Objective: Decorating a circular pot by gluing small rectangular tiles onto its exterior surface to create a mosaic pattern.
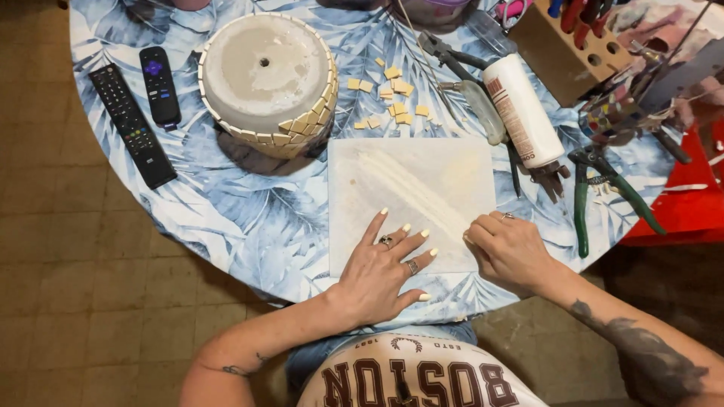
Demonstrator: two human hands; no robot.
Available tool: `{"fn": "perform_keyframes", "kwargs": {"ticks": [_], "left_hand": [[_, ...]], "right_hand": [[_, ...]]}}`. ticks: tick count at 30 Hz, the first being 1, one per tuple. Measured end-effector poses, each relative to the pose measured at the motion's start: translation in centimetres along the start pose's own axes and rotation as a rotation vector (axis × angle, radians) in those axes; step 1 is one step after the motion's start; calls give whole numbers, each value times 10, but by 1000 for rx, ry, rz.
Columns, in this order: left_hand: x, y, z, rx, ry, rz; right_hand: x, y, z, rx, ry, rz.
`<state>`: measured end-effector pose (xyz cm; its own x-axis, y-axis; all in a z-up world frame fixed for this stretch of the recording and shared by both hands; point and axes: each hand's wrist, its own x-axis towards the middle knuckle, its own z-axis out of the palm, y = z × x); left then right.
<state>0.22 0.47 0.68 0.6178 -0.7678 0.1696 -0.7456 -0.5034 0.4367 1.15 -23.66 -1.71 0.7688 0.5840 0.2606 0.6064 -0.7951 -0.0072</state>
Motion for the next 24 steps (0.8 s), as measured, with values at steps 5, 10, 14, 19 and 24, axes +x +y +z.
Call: {"fn": "perform_keyframes", "kwargs": {"ticks": [5,10,14,19,24], "left_hand": [[0,-1,3,12,-26,-13],[2,1,2,18,-43,-39],[0,-2,7,32,-24,-30],[0,-2,4,26,-13,-12],[-1,-2,7,35,-17,-7]], "right_hand": [[80,-6,36,120,114,-92],[156,-17,58,117,236,-201],[98,-10,33,167,121,-153],[11,-7,-3,81,10,-48],[61,-4,31,123,136,-121]]}}
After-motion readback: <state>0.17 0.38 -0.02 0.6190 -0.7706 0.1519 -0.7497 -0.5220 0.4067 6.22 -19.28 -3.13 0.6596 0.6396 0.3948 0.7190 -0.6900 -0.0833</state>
